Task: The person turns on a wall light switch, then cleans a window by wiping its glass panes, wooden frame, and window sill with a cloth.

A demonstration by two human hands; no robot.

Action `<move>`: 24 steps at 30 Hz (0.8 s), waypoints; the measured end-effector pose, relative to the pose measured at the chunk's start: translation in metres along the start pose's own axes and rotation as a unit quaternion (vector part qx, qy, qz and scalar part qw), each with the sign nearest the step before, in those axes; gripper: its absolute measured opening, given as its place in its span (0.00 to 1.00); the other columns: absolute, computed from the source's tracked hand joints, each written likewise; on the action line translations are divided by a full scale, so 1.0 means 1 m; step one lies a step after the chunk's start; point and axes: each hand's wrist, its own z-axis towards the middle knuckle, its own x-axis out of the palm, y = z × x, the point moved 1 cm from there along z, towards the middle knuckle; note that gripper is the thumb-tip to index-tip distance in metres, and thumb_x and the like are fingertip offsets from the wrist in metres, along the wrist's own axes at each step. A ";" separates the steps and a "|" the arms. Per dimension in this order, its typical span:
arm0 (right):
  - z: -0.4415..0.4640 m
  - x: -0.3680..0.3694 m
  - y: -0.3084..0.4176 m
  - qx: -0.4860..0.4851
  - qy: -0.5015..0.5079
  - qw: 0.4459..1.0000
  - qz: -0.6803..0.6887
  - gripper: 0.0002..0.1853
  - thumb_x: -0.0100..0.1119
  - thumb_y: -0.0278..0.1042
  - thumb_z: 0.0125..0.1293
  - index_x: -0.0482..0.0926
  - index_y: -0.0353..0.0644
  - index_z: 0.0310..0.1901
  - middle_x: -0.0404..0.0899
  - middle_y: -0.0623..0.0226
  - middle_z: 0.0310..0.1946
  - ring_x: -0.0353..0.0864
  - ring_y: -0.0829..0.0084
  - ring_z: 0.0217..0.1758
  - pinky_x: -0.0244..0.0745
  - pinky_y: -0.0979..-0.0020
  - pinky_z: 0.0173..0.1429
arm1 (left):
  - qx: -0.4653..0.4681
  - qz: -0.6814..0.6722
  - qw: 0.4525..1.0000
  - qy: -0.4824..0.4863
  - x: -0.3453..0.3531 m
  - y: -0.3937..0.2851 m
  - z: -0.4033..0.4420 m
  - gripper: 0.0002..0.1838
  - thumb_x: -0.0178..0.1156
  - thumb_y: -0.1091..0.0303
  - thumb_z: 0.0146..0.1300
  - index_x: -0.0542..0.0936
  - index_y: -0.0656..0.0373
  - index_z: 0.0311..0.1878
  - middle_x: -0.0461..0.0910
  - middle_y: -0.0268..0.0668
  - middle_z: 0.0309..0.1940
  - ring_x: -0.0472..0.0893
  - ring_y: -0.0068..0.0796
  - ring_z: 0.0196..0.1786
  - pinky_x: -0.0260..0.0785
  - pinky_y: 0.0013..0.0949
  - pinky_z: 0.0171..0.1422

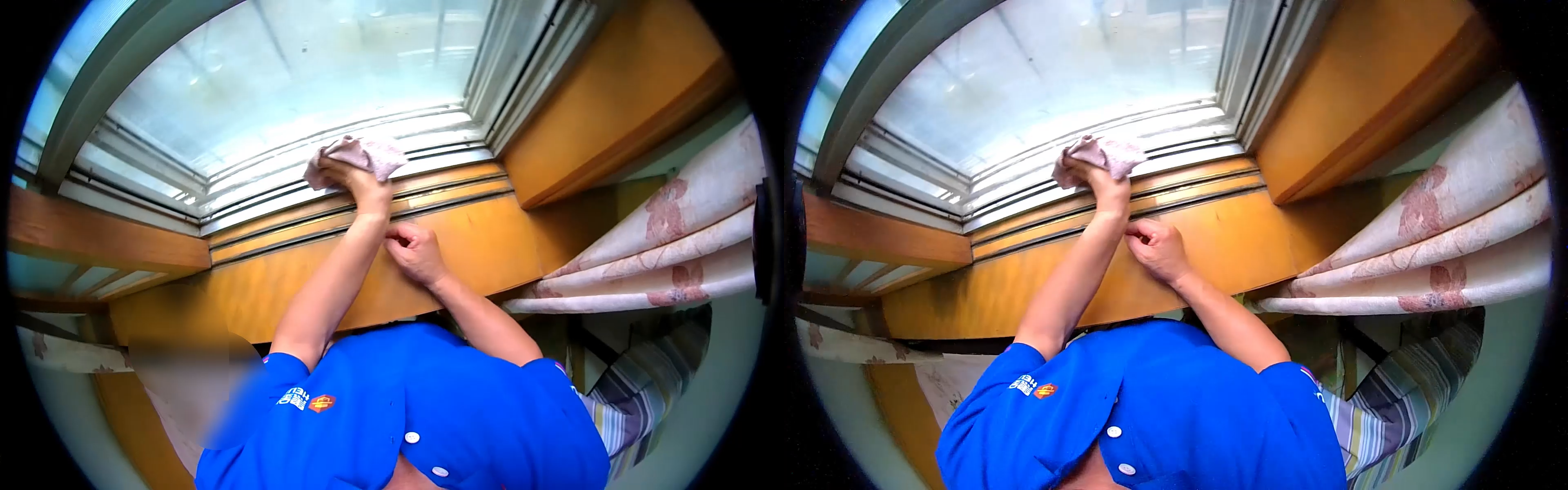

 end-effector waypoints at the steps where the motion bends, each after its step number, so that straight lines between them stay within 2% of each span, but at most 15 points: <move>1: 0.000 0.002 -0.003 -0.011 -0.017 0.999 0.047 0.06 0.65 0.29 0.63 0.86 0.37 0.40 0.87 0.59 0.32 0.84 0.74 0.31 0.77 0.71 0.39 | -0.054 -0.042 0.997 0.017 0.019 -0.005 -0.007 0.74 0.77 0.73 0.50 0.20 0.54 0.79 0.28 0.49 0.79 0.36 0.43 0.82 0.28 0.42 0.85; 4: -0.001 0.004 -0.027 0.000 -0.024 0.992 0.120 0.05 0.64 0.28 0.64 0.83 0.36 0.38 0.87 0.58 0.32 0.84 0.74 0.32 0.77 0.70 0.39 | -0.139 -0.049 0.971 0.191 0.063 -0.067 -0.042 0.46 0.61 0.67 0.68 0.39 0.57 0.77 0.48 0.44 0.74 0.55 0.36 0.76 0.50 0.41 0.79; 6: -0.001 -0.007 -0.019 0.072 0.002 0.994 0.083 0.05 0.65 0.28 0.64 0.81 0.35 0.37 0.86 0.59 0.31 0.83 0.73 0.33 0.76 0.69 0.38 | -0.211 -0.183 0.919 0.279 0.081 -0.114 -0.058 0.32 0.54 0.65 0.75 0.53 0.60 0.75 0.64 0.42 0.69 0.69 0.32 0.69 0.66 0.39 0.72; 7: 0.000 -0.012 -0.015 0.069 -0.005 0.994 0.082 0.05 0.65 0.28 0.64 0.81 0.35 0.37 0.86 0.59 0.31 0.83 0.73 0.33 0.76 0.69 0.38 | -0.244 -0.214 0.913 0.248 0.090 -0.123 -0.062 0.18 0.54 0.69 0.74 0.70 0.61 0.64 0.78 0.37 0.56 0.79 0.28 0.56 0.77 0.33 0.58; 8: 0.004 -0.017 -0.009 0.037 -0.081 0.996 0.024 0.05 0.65 0.28 0.64 0.80 0.36 0.37 0.84 0.63 0.31 0.82 0.74 0.34 0.76 0.69 0.39 | -0.277 -0.230 0.864 0.352 0.086 -0.139 -0.053 0.14 0.54 0.66 0.75 0.77 0.59 0.59 0.82 0.35 0.49 0.82 0.27 0.47 0.79 0.30 0.49; 10: 0.011 -0.028 -0.001 -0.025 -0.229 0.969 -0.092 0.06 0.66 0.29 0.64 0.79 0.38 0.36 0.80 0.71 0.30 0.79 0.74 0.35 0.75 0.69 0.41 | -0.258 -0.289 0.819 0.422 0.101 -0.110 -0.038 0.13 0.55 0.62 0.75 0.80 0.57 0.54 0.84 0.35 0.44 0.83 0.25 0.41 0.78 0.28 0.39; 11: 0.014 -0.037 -0.005 -0.013 -0.210 0.976 0.063 0.12 0.62 0.31 0.68 0.80 0.36 0.50 0.81 0.67 0.43 0.80 0.74 0.45 0.77 0.71 0.49 | -0.273 -0.310 0.833 0.367 0.112 -0.110 -0.039 0.15 0.56 0.58 0.74 0.80 0.57 0.54 0.84 0.36 0.45 0.83 0.23 0.41 0.77 0.28 0.37; 12: 0.017 -0.044 -0.007 -0.016 -0.211 0.975 0.061 0.12 0.62 0.31 0.68 0.80 0.36 0.50 0.81 0.67 0.43 0.80 0.74 0.45 0.77 0.71 0.49 | -0.311 -0.327 0.762 0.465 0.107 -0.110 -0.031 0.18 0.55 0.54 0.75 0.80 0.57 0.56 0.84 0.34 0.49 0.83 0.24 0.44 0.79 0.30 0.42; 14: 0.028 -0.059 0.002 -0.040 -0.258 0.908 0.329 0.24 0.57 0.37 0.73 0.71 0.33 0.66 0.75 0.58 0.60 0.75 0.68 0.60 0.73 0.69 0.63 | -0.438 -0.263 0.789 0.341 0.112 -0.127 -0.040 0.21 0.54 0.53 0.75 0.78 0.57 0.60 0.83 0.35 0.52 0.82 0.30 0.49 0.80 0.36 0.53; 15: 0.037 -0.065 0.003 -0.047 -0.257 0.909 0.326 0.24 0.57 0.37 0.73 0.71 0.33 0.66 0.75 0.58 0.60 0.75 0.68 0.60 0.73 0.69 0.63 | -0.420 -0.299 0.773 0.371 0.114 -0.133 -0.046 0.22 0.54 0.52 0.74 0.78 0.57 0.62 0.82 0.37 0.54 0.82 0.33 0.52 0.79 0.39 0.57; 16: 0.051 -0.073 0.004 -0.030 -0.242 0.904 0.352 0.29 0.53 0.42 0.76 0.62 0.35 0.72 0.70 0.59 0.66 0.70 0.67 0.67 0.66 0.67 0.70 | -0.396 -0.336 0.755 0.402 0.117 -0.141 -0.048 0.24 0.54 0.51 0.74 0.77 0.58 0.63 0.81 0.38 0.56 0.81 0.35 0.55 0.77 0.42 0.61; 18: 0.084 -0.083 -0.017 -0.035 -0.258 0.929 0.265 0.30 0.52 0.45 0.76 0.64 0.33 0.71 0.66 0.53 0.70 0.65 0.61 0.72 0.61 0.63 0.74 | -0.348 -0.352 0.718 0.489 0.130 -0.116 -0.042 0.23 0.50 0.54 0.77 0.74 0.57 0.67 0.77 0.39 0.64 0.77 0.37 0.63 0.73 0.42 0.68; 20: 0.107 -0.093 -0.034 -0.021 -0.263 0.954 0.145 0.30 0.51 0.47 0.77 0.65 0.32 0.71 0.64 0.50 0.73 0.63 0.58 0.75 0.59 0.61 0.76 | -0.300 -0.285 0.751 0.514 0.130 -0.105 -0.042 0.23 0.49 0.56 0.78 0.73 0.56 0.69 0.77 0.39 0.64 0.77 0.37 0.63 0.71 0.41 0.70; 22: 0.119 -0.098 -0.032 -0.007 -0.288 0.943 0.169 0.29 0.52 0.48 0.76 0.70 0.33 0.68 0.69 0.49 0.69 0.68 0.58 0.72 0.62 0.62 0.73 | -0.322 -0.256 0.756 0.510 0.125 -0.106 -0.042 0.22 0.50 0.58 0.77 0.74 0.55 0.68 0.77 0.38 0.64 0.78 0.35 0.62 0.72 0.40 0.68; 24: 0.119 -0.105 -0.005 0.068 -0.288 0.936 0.189 0.27 0.55 0.47 0.74 0.74 0.32 0.64 0.76 0.51 0.63 0.73 0.59 0.67 0.66 0.64 0.69 | -0.307 -0.131 0.788 0.517 0.115 -0.113 -0.040 0.21 0.52 0.59 0.75 0.75 0.55 0.67 0.79 0.36 0.60 0.80 0.31 0.59 0.74 0.38 0.63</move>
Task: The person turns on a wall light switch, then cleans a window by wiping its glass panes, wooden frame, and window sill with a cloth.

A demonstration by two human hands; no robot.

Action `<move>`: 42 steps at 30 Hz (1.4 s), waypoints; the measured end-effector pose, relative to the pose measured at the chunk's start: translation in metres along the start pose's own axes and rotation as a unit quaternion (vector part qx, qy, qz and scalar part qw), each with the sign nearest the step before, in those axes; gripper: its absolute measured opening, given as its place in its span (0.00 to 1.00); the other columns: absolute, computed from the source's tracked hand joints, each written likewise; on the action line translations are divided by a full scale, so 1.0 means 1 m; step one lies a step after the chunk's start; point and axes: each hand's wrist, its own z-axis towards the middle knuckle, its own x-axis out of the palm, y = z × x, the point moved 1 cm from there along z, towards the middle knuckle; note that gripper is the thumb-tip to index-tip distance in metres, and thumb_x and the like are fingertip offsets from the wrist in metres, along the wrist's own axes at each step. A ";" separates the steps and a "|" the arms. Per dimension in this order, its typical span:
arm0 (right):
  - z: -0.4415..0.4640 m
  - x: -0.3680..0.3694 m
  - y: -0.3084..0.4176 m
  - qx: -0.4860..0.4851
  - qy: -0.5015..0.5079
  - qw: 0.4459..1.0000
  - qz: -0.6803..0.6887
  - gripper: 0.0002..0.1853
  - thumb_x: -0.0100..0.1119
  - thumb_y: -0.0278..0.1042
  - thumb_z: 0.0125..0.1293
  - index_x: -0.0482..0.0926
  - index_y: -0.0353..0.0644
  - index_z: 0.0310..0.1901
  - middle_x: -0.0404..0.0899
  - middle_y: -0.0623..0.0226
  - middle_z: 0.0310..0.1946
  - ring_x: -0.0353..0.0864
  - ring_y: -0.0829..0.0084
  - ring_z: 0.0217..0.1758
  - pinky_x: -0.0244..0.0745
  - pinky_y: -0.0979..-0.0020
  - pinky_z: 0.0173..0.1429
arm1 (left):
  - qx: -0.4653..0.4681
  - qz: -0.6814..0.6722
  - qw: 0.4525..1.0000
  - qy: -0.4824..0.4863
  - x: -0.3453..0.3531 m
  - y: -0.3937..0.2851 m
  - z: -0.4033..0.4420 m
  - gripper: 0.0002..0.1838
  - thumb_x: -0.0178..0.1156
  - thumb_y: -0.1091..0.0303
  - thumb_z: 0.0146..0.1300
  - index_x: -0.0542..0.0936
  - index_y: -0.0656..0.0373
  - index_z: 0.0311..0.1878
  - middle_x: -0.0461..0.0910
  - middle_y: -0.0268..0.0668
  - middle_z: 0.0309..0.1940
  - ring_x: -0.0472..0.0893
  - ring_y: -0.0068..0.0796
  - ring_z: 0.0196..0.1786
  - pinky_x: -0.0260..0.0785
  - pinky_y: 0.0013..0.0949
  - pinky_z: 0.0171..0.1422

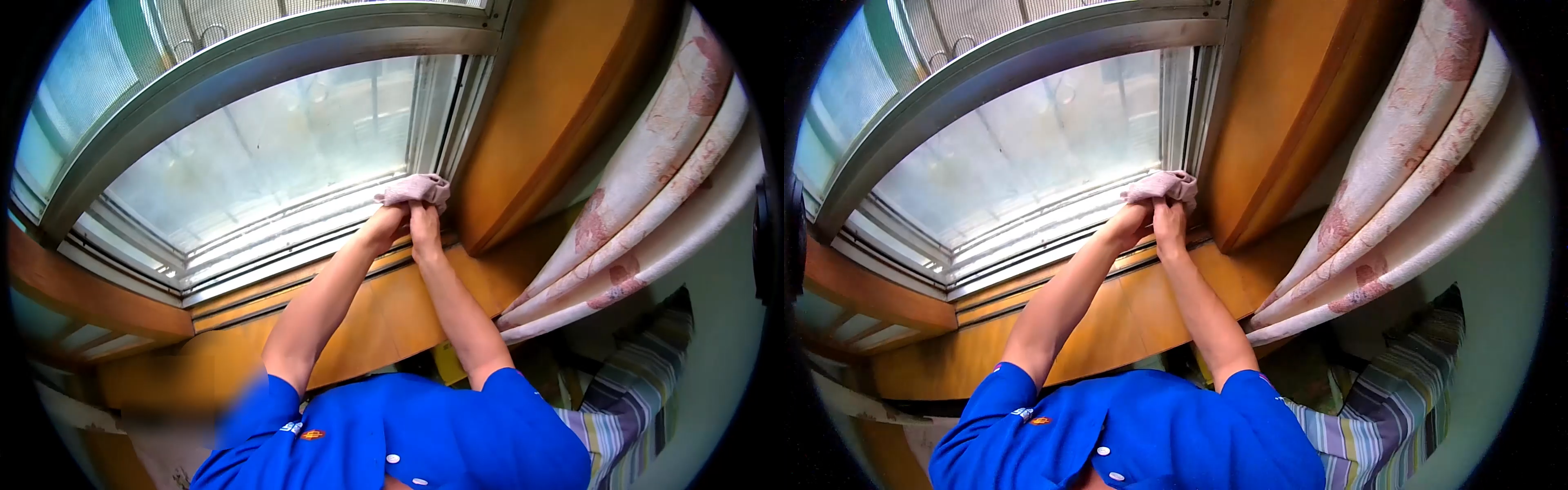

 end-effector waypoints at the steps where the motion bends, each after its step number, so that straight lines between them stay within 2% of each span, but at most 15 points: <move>1: 0.000 0.001 0.009 0.027 -0.041 0.998 -0.036 0.22 0.59 0.44 0.71 0.80 0.33 0.57 0.82 0.53 0.55 0.79 0.61 0.61 0.71 0.65 0.64 | -0.009 0.050 0.999 -0.005 -0.001 -0.006 -0.012 0.22 0.57 0.58 0.75 0.74 0.56 0.67 0.78 0.37 0.62 0.77 0.29 0.63 0.71 0.39 0.69; 5: 0.019 0.003 0.000 -0.043 -0.147 0.986 -0.068 0.14 0.63 0.35 0.66 0.83 0.34 0.48 0.87 0.55 0.46 0.85 0.63 0.51 0.76 0.64 0.57 | -0.052 0.126 0.988 -0.079 -0.017 -0.006 -0.036 0.23 0.61 0.60 0.72 0.75 0.57 0.66 0.78 0.37 0.61 0.79 0.27 0.59 0.71 0.34 0.65; 8: 0.023 0.007 0.006 -0.075 -0.167 0.983 -0.002 0.14 0.64 0.32 0.65 0.83 0.32 0.48 0.87 0.55 0.45 0.86 0.63 0.50 0.76 0.64 0.56 | 0.005 0.076 0.993 -0.090 -0.015 -0.009 -0.068 0.24 0.63 0.60 0.70 0.76 0.58 0.65 0.80 0.35 0.59 0.79 0.24 0.54 0.70 0.31 0.62; 10: 0.019 0.008 0.028 -0.124 -0.174 0.970 -0.112 0.15 0.66 0.30 0.61 0.82 0.31 0.47 0.86 0.53 0.42 0.85 0.62 0.48 0.77 0.63 0.54 | 0.039 0.065 0.990 -0.122 -0.021 -0.005 -0.083 0.24 0.64 0.59 0.69 0.78 0.61 0.64 0.83 0.34 0.52 0.80 0.21 0.54 0.69 0.29 0.56; 13: 0.009 0.018 0.072 -0.305 -0.097 0.944 -0.084 0.12 0.64 0.25 0.60 0.79 0.35 0.45 0.84 0.58 0.36 0.84 0.63 0.43 0.77 0.64 0.53 | 0.079 0.092 0.983 -0.139 -0.033 0.002 -0.101 0.24 0.64 0.61 0.69 0.77 0.61 0.65 0.85 0.34 0.52 0.80 0.22 0.53 0.70 0.30 0.57; 16: -0.012 0.020 0.113 -0.346 -0.050 0.937 0.011 0.13 0.62 0.21 0.61 0.77 0.36 0.48 0.83 0.61 0.37 0.84 0.63 0.44 0.77 0.65 0.53 | 0.100 0.117 0.978 -0.141 -0.039 0.001 -0.127 0.23 0.63 0.63 0.70 0.77 0.63 0.65 0.85 0.35 0.51 0.81 0.22 0.51 0.70 0.29 0.57; 18: -0.039 0.016 0.159 -0.324 0.045 0.941 0.085 0.15 0.58 0.17 0.63 0.76 0.36 0.52 0.82 0.61 0.44 0.82 0.63 0.49 0.76 0.64 0.56 | 0.112 0.109 0.978 -0.141 -0.044 0.005 -0.142 0.22 0.63 0.66 0.70 0.77 0.65 0.64 0.85 0.38 0.51 0.82 0.23 0.52 0.72 0.28 0.59; 20: -0.041 0.005 0.187 -0.504 -0.061 0.851 -0.132 0.17 0.57 0.19 0.63 0.75 0.35 0.54 0.78 0.54 0.53 0.79 0.56 0.56 0.72 0.58 0.64 | 0.137 0.137 0.968 -0.162 -0.050 0.011 -0.148 0.21 0.63 0.67 0.70 0.77 0.67 0.63 0.85 0.39 0.51 0.82 0.25 0.54 0.73 0.29 0.61; 21: -0.041 0.003 0.201 -0.506 -0.061 0.850 -0.134 0.17 0.57 0.19 0.63 0.75 0.35 0.54 0.78 0.54 0.53 0.79 0.56 0.56 0.72 0.58 0.64 | 0.143 0.130 0.969 -0.154 -0.050 0.014 -0.150 0.21 0.63 0.69 0.69 0.77 0.65 0.63 0.85 0.39 0.51 0.81 0.26 0.55 0.72 0.31 0.63; 23: -0.041 0.007 0.222 -0.613 -0.093 0.754 -0.216 0.23 0.59 0.24 0.62 0.72 0.34 0.60 0.70 0.44 0.63 0.71 0.44 0.66 0.62 0.48 0.73 | 0.155 0.128 0.971 -0.133 -0.045 0.014 -0.151 0.20 0.63 0.69 0.70 0.77 0.65 0.63 0.85 0.39 0.51 0.81 0.26 0.56 0.72 0.31 0.64; 26: -0.026 0.002 0.211 -0.620 -0.114 0.701 -0.332 0.31 0.61 0.31 0.61 0.67 0.33 0.66 0.62 0.35 0.70 0.61 0.34 0.72 0.52 0.42 0.77 | 0.157 0.133 0.974 -0.096 -0.036 0.013 -0.161 0.19 0.62 0.69 0.71 0.78 0.66 0.62 0.84 0.39 0.51 0.81 0.25 0.56 0.72 0.29 0.64; 27: -0.021 0.000 0.203 -0.601 -0.109 0.702 -0.366 0.36 0.61 0.34 0.62 0.62 0.33 0.71 0.54 0.33 0.75 0.55 0.31 0.76 0.49 0.43 0.78 | 0.161 0.137 0.973 -0.092 -0.036 0.014 -0.164 0.19 0.62 0.69 0.71 0.78 0.66 0.62 0.84 0.39 0.51 0.81 0.24 0.55 0.72 0.28 0.64; 31: -0.003 0.010 0.183 -0.579 -0.116 0.714 -0.376 0.42 0.58 0.40 0.65 0.54 0.29 0.76 0.52 0.29 0.75 0.53 0.29 0.76 0.46 0.42 0.79 | 0.165 0.143 0.971 -0.100 -0.040 0.016 -0.177 0.19 0.62 0.70 0.71 0.77 0.68 0.62 0.84 0.38 0.50 0.82 0.22 0.53 0.74 0.26 0.60; 40: 0.009 0.061 0.217 -0.593 -0.131 0.733 -0.306 0.43 0.54 0.49 0.70 0.53 0.27 0.76 0.50 0.24 0.74 0.50 0.28 0.77 0.45 0.41 0.80 | 0.162 0.173 0.955 -0.175 -0.072 0.009 -0.210 0.18 0.61 0.71 0.71 0.78 0.68 0.61 0.85 0.37 0.48 0.83 0.22 0.51 0.75 0.26 0.57; 42: 0.008 0.075 0.211 -0.641 -0.115 0.685 -0.325 0.42 0.53 0.50 0.70 0.53 0.27 0.75 0.50 0.26 0.75 0.50 0.28 0.77 0.45 0.41 0.80 | 0.199 0.189 0.939 -0.207 -0.078 -0.006 -0.210 0.18 0.60 0.70 0.72 0.78 0.66 0.61 0.85 0.37 0.49 0.82 0.22 0.52 0.75 0.27 0.59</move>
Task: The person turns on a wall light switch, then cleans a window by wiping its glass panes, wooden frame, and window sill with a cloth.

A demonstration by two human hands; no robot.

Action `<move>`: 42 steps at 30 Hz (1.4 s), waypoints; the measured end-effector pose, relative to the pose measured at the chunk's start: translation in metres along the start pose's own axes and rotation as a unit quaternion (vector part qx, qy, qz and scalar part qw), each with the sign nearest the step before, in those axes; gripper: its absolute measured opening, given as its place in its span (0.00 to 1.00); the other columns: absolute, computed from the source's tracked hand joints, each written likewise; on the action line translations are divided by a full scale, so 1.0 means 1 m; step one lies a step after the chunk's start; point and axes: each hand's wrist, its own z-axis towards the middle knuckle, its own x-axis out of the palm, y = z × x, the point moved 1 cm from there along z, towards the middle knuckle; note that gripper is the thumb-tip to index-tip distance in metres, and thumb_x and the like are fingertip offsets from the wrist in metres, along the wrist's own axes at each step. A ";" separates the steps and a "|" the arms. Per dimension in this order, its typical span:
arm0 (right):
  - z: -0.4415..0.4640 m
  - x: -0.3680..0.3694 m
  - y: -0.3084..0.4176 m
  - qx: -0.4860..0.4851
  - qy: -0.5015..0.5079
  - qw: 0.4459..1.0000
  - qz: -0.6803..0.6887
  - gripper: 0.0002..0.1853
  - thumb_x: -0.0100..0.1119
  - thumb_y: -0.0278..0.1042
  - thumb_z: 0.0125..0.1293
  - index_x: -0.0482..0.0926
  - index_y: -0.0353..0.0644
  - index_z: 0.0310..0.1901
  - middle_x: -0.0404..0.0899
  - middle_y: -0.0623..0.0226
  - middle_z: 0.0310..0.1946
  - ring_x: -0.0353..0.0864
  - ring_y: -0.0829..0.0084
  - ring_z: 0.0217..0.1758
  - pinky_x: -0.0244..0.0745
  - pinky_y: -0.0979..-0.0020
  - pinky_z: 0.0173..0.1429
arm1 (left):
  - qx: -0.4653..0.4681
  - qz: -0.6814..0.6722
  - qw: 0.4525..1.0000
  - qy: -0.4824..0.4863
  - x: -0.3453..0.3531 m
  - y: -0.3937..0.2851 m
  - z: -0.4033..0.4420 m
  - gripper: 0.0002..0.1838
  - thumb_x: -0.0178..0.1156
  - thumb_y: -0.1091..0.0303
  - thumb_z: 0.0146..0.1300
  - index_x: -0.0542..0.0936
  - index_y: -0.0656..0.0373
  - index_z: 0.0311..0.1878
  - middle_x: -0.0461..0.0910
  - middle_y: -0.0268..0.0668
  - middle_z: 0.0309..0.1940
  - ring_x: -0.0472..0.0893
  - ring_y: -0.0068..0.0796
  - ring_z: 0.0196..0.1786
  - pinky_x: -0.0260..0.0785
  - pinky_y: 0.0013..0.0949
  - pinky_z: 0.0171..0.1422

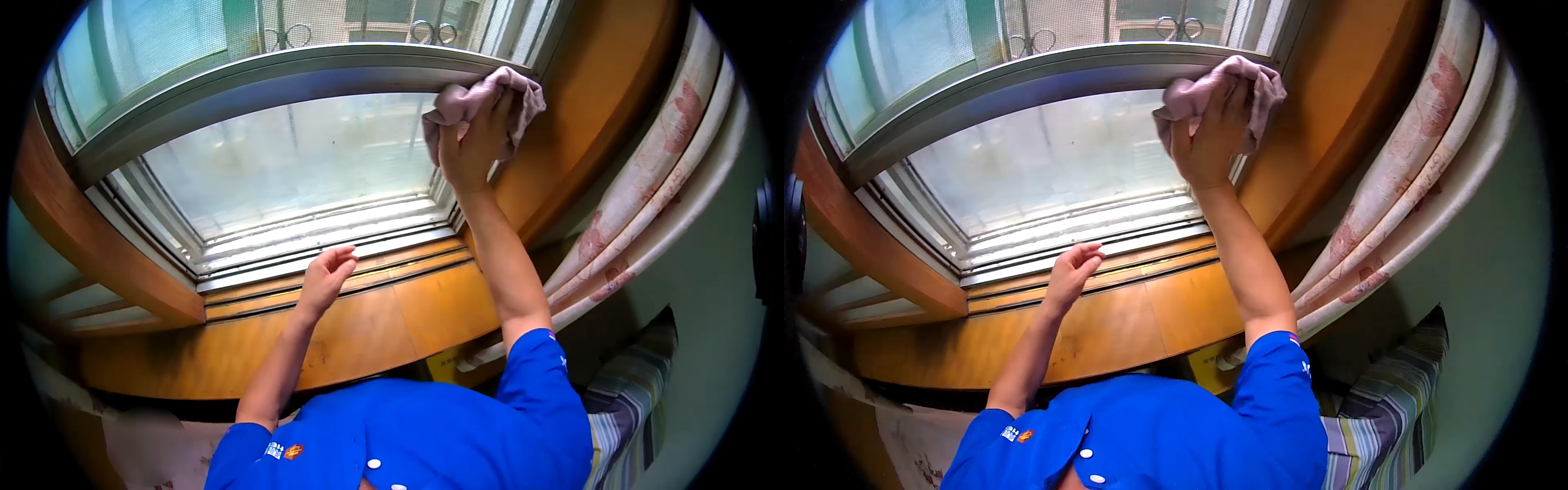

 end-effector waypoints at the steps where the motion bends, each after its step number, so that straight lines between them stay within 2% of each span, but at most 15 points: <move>1: -0.001 0.004 -0.001 -0.013 0.004 0.999 -0.029 0.42 0.54 0.50 0.70 0.54 0.27 0.75 0.50 0.26 0.75 0.52 0.28 0.76 0.47 0.40 0.79 | 0.016 0.010 1.000 -0.016 -0.001 -0.017 0.001 0.17 0.61 0.70 0.72 0.79 0.66 0.61 0.85 0.37 0.50 0.82 0.23 0.52 0.75 0.27 0.59; 6: 0.000 0.014 0.014 0.035 -0.024 0.999 -0.002 0.41 0.55 0.49 0.69 0.57 0.30 0.75 0.51 0.26 0.74 0.55 0.27 0.73 0.51 0.38 0.75 | 0.133 0.090 0.986 -0.039 -0.007 -0.071 0.009 0.20 0.63 0.71 0.69 0.78 0.62 0.63 0.84 0.41 0.53 0.83 0.29 0.58 0.76 0.33 0.63; 10: -0.008 0.034 0.071 -0.097 0.017 0.995 -0.027 0.37 0.59 0.42 0.66 0.63 0.35 0.74 0.59 0.31 0.70 0.65 0.33 0.67 0.61 0.39 0.69 | 0.273 0.144 0.948 -0.079 -0.004 -0.120 0.004 0.23 0.66 0.73 0.67 0.77 0.61 0.65 0.84 0.42 0.56 0.82 0.34 0.61 0.73 0.37 0.68; 12: -0.008 0.046 0.093 0.029 0.177 0.976 0.121 0.37 0.57 0.36 0.65 0.62 0.32 0.74 0.56 0.29 0.72 0.57 0.29 0.73 0.55 0.40 0.74 | 0.325 0.149 0.929 -0.095 -0.008 -0.144 -0.003 0.25 0.66 0.74 0.65 0.77 0.62 0.65 0.83 0.44 0.57 0.82 0.35 0.60 0.72 0.37 0.68; 13: -0.009 0.052 0.109 -0.057 0.059 0.996 0.048 0.36 0.60 0.33 0.61 0.66 0.32 0.72 0.62 0.34 0.69 0.62 0.33 0.71 0.59 0.39 0.71 | 0.359 0.164 0.912 -0.114 -0.013 -0.151 -0.006 0.25 0.67 0.74 0.64 0.77 0.62 0.65 0.83 0.44 0.58 0.82 0.35 0.60 0.73 0.37 0.68; 15: -0.010 0.055 0.133 -0.084 0.069 0.992 0.064 0.37 0.61 0.34 0.60 0.67 0.32 0.71 0.64 0.36 0.68 0.64 0.35 0.70 0.59 0.40 0.71 | 0.421 0.198 0.873 -0.149 -0.023 -0.162 -0.014 0.27 0.68 0.75 0.62 0.77 0.63 0.65 0.82 0.45 0.58 0.82 0.35 0.58 0.74 0.37 0.66; 16: -0.007 0.058 0.150 -0.111 0.080 0.988 0.064 0.37 0.62 0.34 0.59 0.68 0.32 0.71 0.66 0.38 0.67 0.66 0.36 0.69 0.60 0.40 0.71 | 0.420 0.202 0.870 -0.160 -0.033 -0.168 -0.019 0.27 0.68 0.75 0.62 0.77 0.63 0.65 0.82 0.45 0.58 0.82 0.35 0.58 0.74 0.37 0.66; 17: -0.001 0.067 0.165 -0.124 0.061 0.986 0.094 0.38 0.66 0.40 0.58 0.70 0.51 0.73 0.69 0.46 0.66 0.69 0.38 0.67 0.62 0.37 0.67 | 0.430 0.208 0.859 -0.181 -0.042 -0.173 -0.025 0.27 0.68 0.75 0.62 0.77 0.63 0.65 0.82 0.45 0.57 0.83 0.36 0.58 0.74 0.37 0.65; 21: 0.007 0.086 0.238 -0.206 0.056 0.976 0.029 0.38 0.63 0.47 0.59 0.68 0.59 0.74 0.69 0.47 0.67 0.67 0.38 0.69 0.58 0.35 0.70 | 0.427 0.224 0.832 -0.274 -0.079 -0.178 -0.047 0.26 0.68 0.74 0.63 0.77 0.62 0.65 0.83 0.45 0.56 0.83 0.37 0.57 0.75 0.37 0.63; 27: 0.026 0.136 0.332 -0.302 0.157 0.917 0.207 0.17 0.66 0.34 0.53 0.85 0.51 0.47 0.78 0.66 0.55 0.68 0.53 0.68 0.78 0.55 0.60 | 0.410 0.204 0.806 -0.375 -0.131 -0.181 -0.079 0.29 0.66 0.71 0.66 0.71 0.62 0.70 0.75 0.41 0.65 0.76 0.35 0.65 0.70 0.38 0.68; 33: 0.035 0.155 0.380 -0.387 0.117 0.898 0.174 0.22 0.56 0.37 0.62 0.82 0.45 0.58 0.74 0.65 0.61 0.65 0.59 0.73 0.62 0.60 0.77 | 0.412 0.225 0.772 -0.429 -0.160 -0.183 -0.088 0.34 0.65 0.70 0.66 0.66 0.63 0.74 0.68 0.46 0.71 0.71 0.40 0.70 0.64 0.40 0.72; 34: 0.037 0.159 0.377 -0.407 0.041 0.899 0.156 0.17 0.58 0.38 0.61 0.86 0.50 0.51 0.78 0.68 0.56 0.69 0.60 0.65 0.64 0.61 0.73 | 0.416 0.279 0.745 -0.440 -0.157 -0.192 -0.091 0.34 0.63 0.71 0.68 0.63 0.64 0.75 0.63 0.47 0.73 0.70 0.39 0.70 0.62 0.40 0.75; 38: 0.044 0.140 0.353 -0.404 0.123 0.894 0.152 0.14 0.58 0.40 0.64 0.88 0.48 0.46 0.77 0.70 0.59 0.67 0.62 0.69 0.67 0.65 0.72 | 0.430 0.341 0.707 -0.446 -0.145 -0.206 -0.077 0.34 0.63 0.68 0.68 0.65 0.65 0.75 0.65 0.51 0.73 0.67 0.45 0.74 0.57 0.42 0.78; 39: 0.049 0.127 0.342 -0.356 0.256 0.874 0.209 0.23 0.56 0.37 0.68 0.78 0.39 0.64 0.70 0.65 0.68 0.60 0.61 0.77 0.65 0.60 0.77 | 0.447 0.332 0.711 -0.428 -0.137 -0.210 -0.069 0.33 0.63 0.66 0.68 0.66 0.66 0.74 0.67 0.52 0.72 0.66 0.46 0.74 0.55 0.42 0.79; 42: 0.045 0.109 0.296 -0.271 0.235 0.901 0.243 0.24 0.56 0.37 0.68 0.78 0.41 0.64 0.69 0.64 0.71 0.61 0.63 0.77 0.64 0.60 0.78 | 0.439 0.413 0.706 -0.373 -0.108 -0.216 -0.050 0.33 0.64 0.66 0.67 0.69 0.63 0.74 0.67 0.51 0.72 0.65 0.49 0.75 0.54 0.44 0.80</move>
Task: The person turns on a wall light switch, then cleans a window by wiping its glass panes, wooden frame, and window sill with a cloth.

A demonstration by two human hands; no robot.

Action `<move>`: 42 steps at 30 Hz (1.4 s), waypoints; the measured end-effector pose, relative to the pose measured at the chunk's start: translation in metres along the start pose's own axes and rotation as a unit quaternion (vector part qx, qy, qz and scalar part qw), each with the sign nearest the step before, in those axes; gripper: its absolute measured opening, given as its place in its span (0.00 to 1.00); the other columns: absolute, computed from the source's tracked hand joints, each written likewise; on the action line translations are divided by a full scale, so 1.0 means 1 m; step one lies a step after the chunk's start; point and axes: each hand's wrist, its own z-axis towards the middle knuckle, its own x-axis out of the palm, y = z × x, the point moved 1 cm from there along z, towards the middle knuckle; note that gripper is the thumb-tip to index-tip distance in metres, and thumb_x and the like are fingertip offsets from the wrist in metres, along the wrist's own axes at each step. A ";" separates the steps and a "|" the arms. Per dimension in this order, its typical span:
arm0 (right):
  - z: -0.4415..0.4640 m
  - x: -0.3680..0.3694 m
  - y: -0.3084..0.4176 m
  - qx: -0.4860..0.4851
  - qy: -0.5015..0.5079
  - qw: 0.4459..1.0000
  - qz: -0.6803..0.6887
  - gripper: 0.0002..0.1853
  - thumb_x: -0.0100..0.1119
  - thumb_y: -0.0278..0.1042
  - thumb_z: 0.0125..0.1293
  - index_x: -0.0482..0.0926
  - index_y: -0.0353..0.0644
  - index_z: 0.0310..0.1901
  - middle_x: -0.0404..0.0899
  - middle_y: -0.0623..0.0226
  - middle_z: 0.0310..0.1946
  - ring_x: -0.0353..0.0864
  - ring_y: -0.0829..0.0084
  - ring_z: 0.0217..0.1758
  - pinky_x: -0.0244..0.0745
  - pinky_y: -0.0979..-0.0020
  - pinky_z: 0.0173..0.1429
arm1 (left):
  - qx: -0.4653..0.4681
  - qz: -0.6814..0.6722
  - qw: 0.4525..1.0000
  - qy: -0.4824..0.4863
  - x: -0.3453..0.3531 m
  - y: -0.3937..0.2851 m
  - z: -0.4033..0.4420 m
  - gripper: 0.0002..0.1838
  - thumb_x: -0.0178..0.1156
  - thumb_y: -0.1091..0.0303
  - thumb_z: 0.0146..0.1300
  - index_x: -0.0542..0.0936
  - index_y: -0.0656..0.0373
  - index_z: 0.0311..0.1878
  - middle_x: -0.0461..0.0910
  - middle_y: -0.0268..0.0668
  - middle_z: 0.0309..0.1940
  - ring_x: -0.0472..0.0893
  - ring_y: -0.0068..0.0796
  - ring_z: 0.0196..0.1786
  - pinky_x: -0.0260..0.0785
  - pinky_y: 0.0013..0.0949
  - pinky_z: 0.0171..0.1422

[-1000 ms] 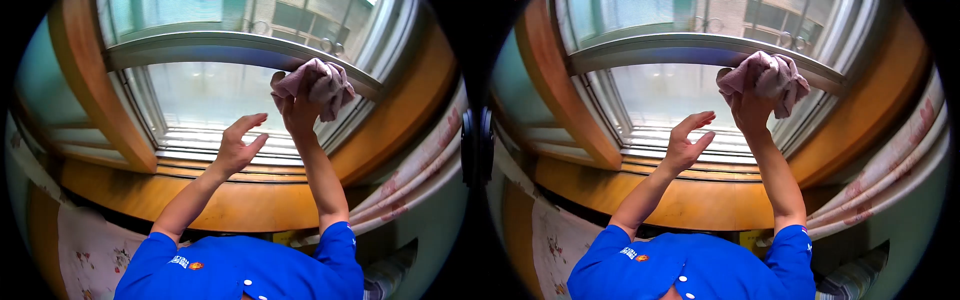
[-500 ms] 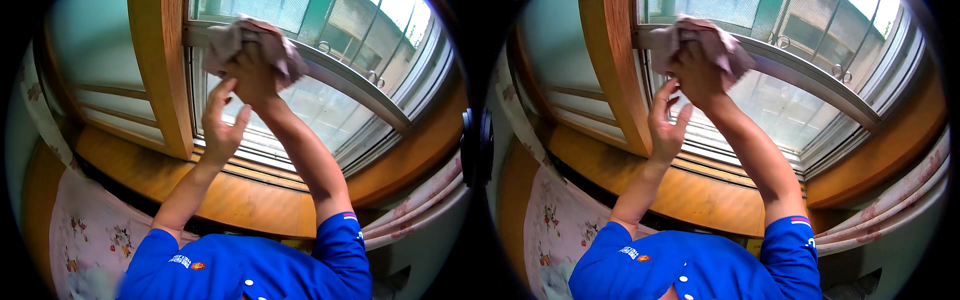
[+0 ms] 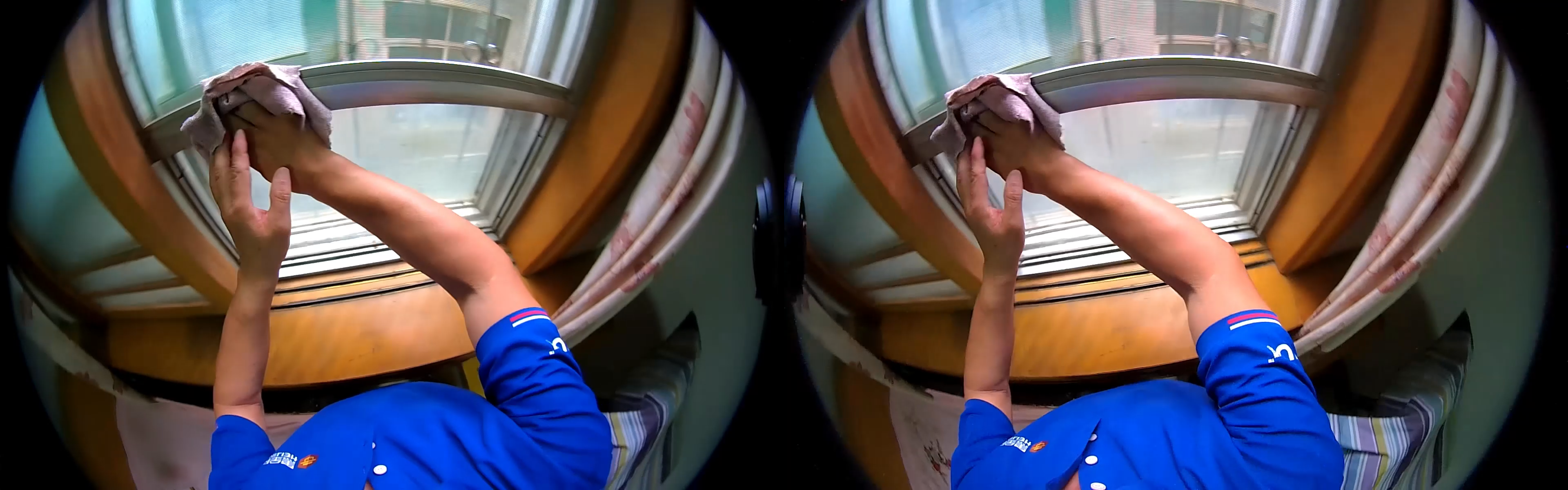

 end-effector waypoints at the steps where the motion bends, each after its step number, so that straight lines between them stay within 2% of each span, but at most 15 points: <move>1: -0.015 -0.015 -0.007 0.016 -0.066 0.998 0.003 0.22 0.56 0.38 0.68 0.79 0.42 0.62 0.71 0.64 0.69 0.63 0.64 0.76 0.64 0.60 0.78 | 0.030 0.016 0.999 0.018 0.011 -0.011 0.001 0.33 0.65 0.66 0.66 0.70 0.62 0.73 0.68 0.51 0.72 0.65 0.50 0.75 0.54 0.45 0.80; 4: -0.052 -0.068 -0.037 0.047 -0.235 0.971 0.007 0.18 0.59 0.39 0.67 0.83 0.47 0.57 0.79 0.67 0.57 0.72 0.63 0.68 0.64 0.58 0.75 | 0.121 0.024 0.991 0.058 0.046 -0.040 0.005 0.34 0.69 0.68 0.62 0.73 0.59 0.72 0.69 0.51 0.72 0.65 0.53 0.75 0.56 0.48 0.79; 6: -0.099 -0.081 -0.065 -0.001 -0.176 0.956 -0.237 0.20 0.63 0.44 0.66 0.83 0.49 0.58 0.78 0.66 0.59 0.72 0.60 0.69 0.63 0.54 0.75 | 0.163 -0.015 0.983 0.080 0.070 -0.062 0.009 0.34 0.70 0.69 0.60 0.74 0.60 0.71 0.70 0.51 0.71 0.67 0.55 0.75 0.58 0.50 0.78; 9: -0.167 -0.124 -0.103 0.077 -0.190 0.947 -0.249 0.23 0.66 0.53 0.63 0.82 0.53 0.56 0.75 0.61 0.60 0.70 0.50 0.71 0.64 0.50 0.73 | 0.219 -0.036 0.971 0.092 0.100 -0.080 0.021 0.30 0.71 0.70 0.58 0.78 0.58 0.66 0.73 0.49 0.69 0.71 0.54 0.72 0.62 0.50 0.76; 10: -0.182 -0.145 -0.112 0.157 -0.123 0.942 -0.271 0.25 0.66 0.50 0.63 0.79 0.53 0.60 0.75 0.57 0.59 0.73 0.48 0.67 0.66 0.47 0.69 | 0.237 -0.023 0.966 0.097 0.106 -0.083 0.026 0.29 0.70 0.71 0.59 0.78 0.58 0.66 0.74 0.48 0.69 0.70 0.53 0.73 0.62 0.50 0.77; 12: -0.218 -0.174 -0.137 0.187 -0.191 0.938 -0.220 0.29 0.63 0.41 0.62 0.75 0.48 0.66 0.73 0.50 0.60 0.73 0.44 0.61 0.65 0.42 0.61 | 0.267 0.020 0.960 0.080 0.114 -0.083 0.038 0.28 0.69 0.71 0.60 0.78 0.58 0.66 0.75 0.44 0.69 0.70 0.52 0.73 0.61 0.49 0.77; 14: -0.242 -0.197 -0.148 0.266 -0.223 0.908 -0.234 0.31 0.59 0.36 0.63 0.71 0.45 0.69 0.70 0.44 0.63 0.68 0.39 0.66 0.62 0.40 0.65 | 0.268 0.068 0.958 0.080 0.123 -0.079 0.047 0.28 0.69 0.70 0.62 0.78 0.57 0.66 0.76 0.44 0.68 0.71 0.50 0.73 0.60 0.47 0.77; 17: -0.255 -0.202 -0.158 0.269 -0.241 0.906 -0.219 0.34 0.54 0.33 0.64 0.64 0.38 0.73 0.64 0.37 0.68 0.60 0.35 0.73 0.55 0.38 0.73 | 0.295 0.119 0.945 0.071 0.139 -0.066 0.042 0.30 0.69 0.64 0.61 0.77 0.55 0.68 0.70 0.43 0.73 0.63 0.50 0.76 0.53 0.49 0.79; 19: -0.255 -0.205 -0.158 0.270 -0.233 0.908 -0.220 0.35 0.52 0.33 0.65 0.60 0.35 0.74 0.61 0.35 0.70 0.55 0.34 0.76 0.51 0.38 0.75 | 0.311 0.154 0.935 0.068 0.150 -0.056 0.038 0.35 0.69 0.61 0.60 0.73 0.53 0.72 0.61 0.40 0.78 0.55 0.51 0.79 0.49 0.54 0.80; 21: -0.247 -0.211 -0.166 0.278 -0.238 0.912 -0.183 0.36 0.48 0.32 0.67 0.56 0.29 0.75 0.54 0.34 0.75 0.47 0.33 0.80 0.44 0.42 0.81 | 0.317 0.153 0.934 0.058 0.155 -0.049 0.037 0.36 0.69 0.62 0.60 0.72 0.53 0.72 0.61 0.40 0.78 0.55 0.50 0.79 0.49 0.54 0.80; 24: -0.226 -0.231 -0.185 0.288 -0.276 0.904 -0.154 0.35 0.45 0.31 0.69 0.55 0.29 0.76 0.54 0.35 0.76 0.48 0.34 0.80 0.45 0.46 0.81 | 0.318 0.149 0.934 0.060 0.154 -0.047 0.037 0.37 0.69 0.64 0.59 0.71 0.52 0.73 0.61 0.40 0.78 0.55 0.50 0.79 0.49 0.54 0.80; 29: -0.190 -0.261 -0.180 0.236 -0.380 0.893 -0.043 0.33 0.43 0.27 0.69 0.57 0.27 0.75 0.58 0.37 0.75 0.55 0.43 0.79 0.47 0.54 0.82 | 0.315 0.130 0.937 0.078 0.149 -0.049 0.038 0.38 0.69 0.65 0.57 0.71 0.51 0.73 0.60 0.40 0.79 0.55 0.49 0.79 0.50 0.53 0.80; 34: -0.202 -0.255 -0.200 0.244 -0.335 0.901 -0.125 0.32 0.44 0.26 0.69 0.59 0.25 0.74 0.60 0.39 0.74 0.56 0.45 0.79 0.46 0.58 0.83 | 0.306 0.133 0.938 0.092 0.141 -0.054 0.041 0.38 0.69 0.67 0.56 0.72 0.52 0.73 0.61 0.40 0.77 0.56 0.47 0.79 0.51 0.52 0.79; 37: -0.166 -0.288 -0.213 0.227 -0.371 0.898 -0.064 0.30 0.42 0.24 0.69 0.63 0.30 0.73 0.65 0.41 0.73 0.62 0.49 0.78 0.53 0.59 0.81 | 0.307 0.139 0.937 0.096 0.139 -0.054 0.041 0.36 0.69 0.68 0.55 0.73 0.52 0.71 0.62 0.40 0.77 0.57 0.47 0.78 0.51 0.52 0.79; 42: -0.073 -0.379 -0.286 0.116 -0.384 0.910 -0.103 0.28 0.49 0.25 0.67 0.70 0.36 0.70 0.73 0.40 0.65 0.69 0.39 0.70 0.59 0.57 0.77 | 0.315 0.144 0.933 0.095 0.139 -0.053 0.042 0.35 0.67 0.69 0.55 0.74 0.53 0.70 0.63 0.40 0.76 0.57 0.47 0.77 0.52 0.51 0.78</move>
